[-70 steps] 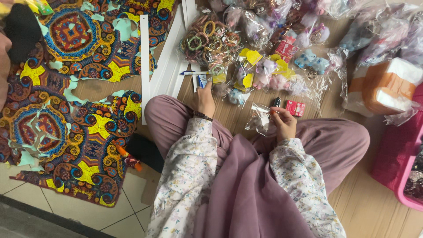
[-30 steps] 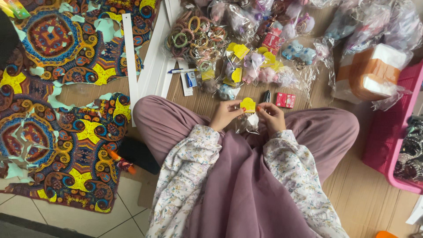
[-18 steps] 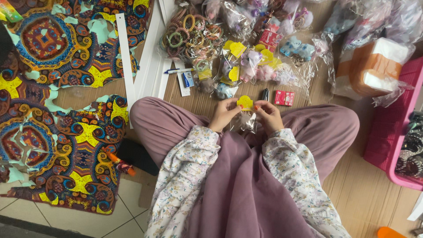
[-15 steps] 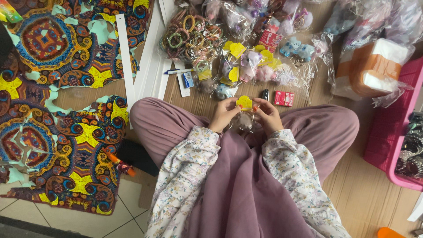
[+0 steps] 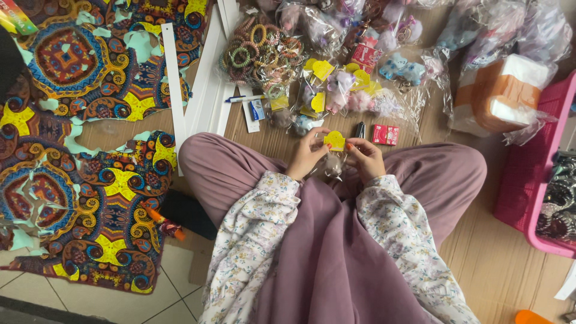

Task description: The person places small plush charms and decorative keychains into individual plastic bags and seals them.

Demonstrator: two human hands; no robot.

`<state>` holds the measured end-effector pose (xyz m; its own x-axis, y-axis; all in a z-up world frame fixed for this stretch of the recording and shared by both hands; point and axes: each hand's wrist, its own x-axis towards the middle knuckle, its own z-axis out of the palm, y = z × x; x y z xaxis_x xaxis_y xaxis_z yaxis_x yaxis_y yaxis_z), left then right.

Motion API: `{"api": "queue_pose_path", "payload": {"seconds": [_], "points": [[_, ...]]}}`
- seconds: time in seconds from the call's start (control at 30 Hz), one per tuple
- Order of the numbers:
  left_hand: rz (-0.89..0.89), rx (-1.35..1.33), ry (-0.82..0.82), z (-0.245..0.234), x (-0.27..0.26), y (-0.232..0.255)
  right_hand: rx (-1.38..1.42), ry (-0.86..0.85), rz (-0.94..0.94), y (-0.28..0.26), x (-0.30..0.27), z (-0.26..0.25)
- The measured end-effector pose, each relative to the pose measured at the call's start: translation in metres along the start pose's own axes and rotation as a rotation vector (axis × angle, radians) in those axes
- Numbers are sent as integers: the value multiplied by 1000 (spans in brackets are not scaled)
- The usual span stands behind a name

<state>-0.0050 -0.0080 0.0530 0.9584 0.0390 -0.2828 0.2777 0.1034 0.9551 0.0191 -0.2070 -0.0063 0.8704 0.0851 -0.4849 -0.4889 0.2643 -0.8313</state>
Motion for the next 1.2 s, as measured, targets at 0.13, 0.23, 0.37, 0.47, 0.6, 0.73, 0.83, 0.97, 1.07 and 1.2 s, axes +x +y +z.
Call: {"api": "queue_pose_path", "payload": {"seconds": [0.13, 0.23, 0.37, 0.47, 0.6, 0.73, 0.83, 0.97, 1.07, 1.2], "points": [[59, 55, -3, 1, 8, -15, 6, 3, -35, 1, -1, 0], [41, 77, -27, 0, 9, -19, 6, 5, -65, 1, -3, 1], [39, 126, -19, 1, 9, -21, 12, 3, -64, -4, -6, 3], [28, 139, 4, 2, 11, -22, 1, -2, -56, -4, -7, 3], [14, 26, 20, 4, 0, 10, -130, -68, -36, -46, -33, 35], [-68, -52, 34, 7, 3, -17, -196, -118, -39, -15, -13, 19], [-122, -168, 79, 12, 6, -19, -191, -57, -22, -4, -6, 11], [-82, -142, 123, 14, 13, -42, -209, -4, -53, 3, 0, 6], [-84, -86, 107, 12, 15, -48, -341, -62, -93, 14, 18, -11], [-115, -92, 170, 3, 25, -77, -670, -46, -262, -14, 30, -12]]}}
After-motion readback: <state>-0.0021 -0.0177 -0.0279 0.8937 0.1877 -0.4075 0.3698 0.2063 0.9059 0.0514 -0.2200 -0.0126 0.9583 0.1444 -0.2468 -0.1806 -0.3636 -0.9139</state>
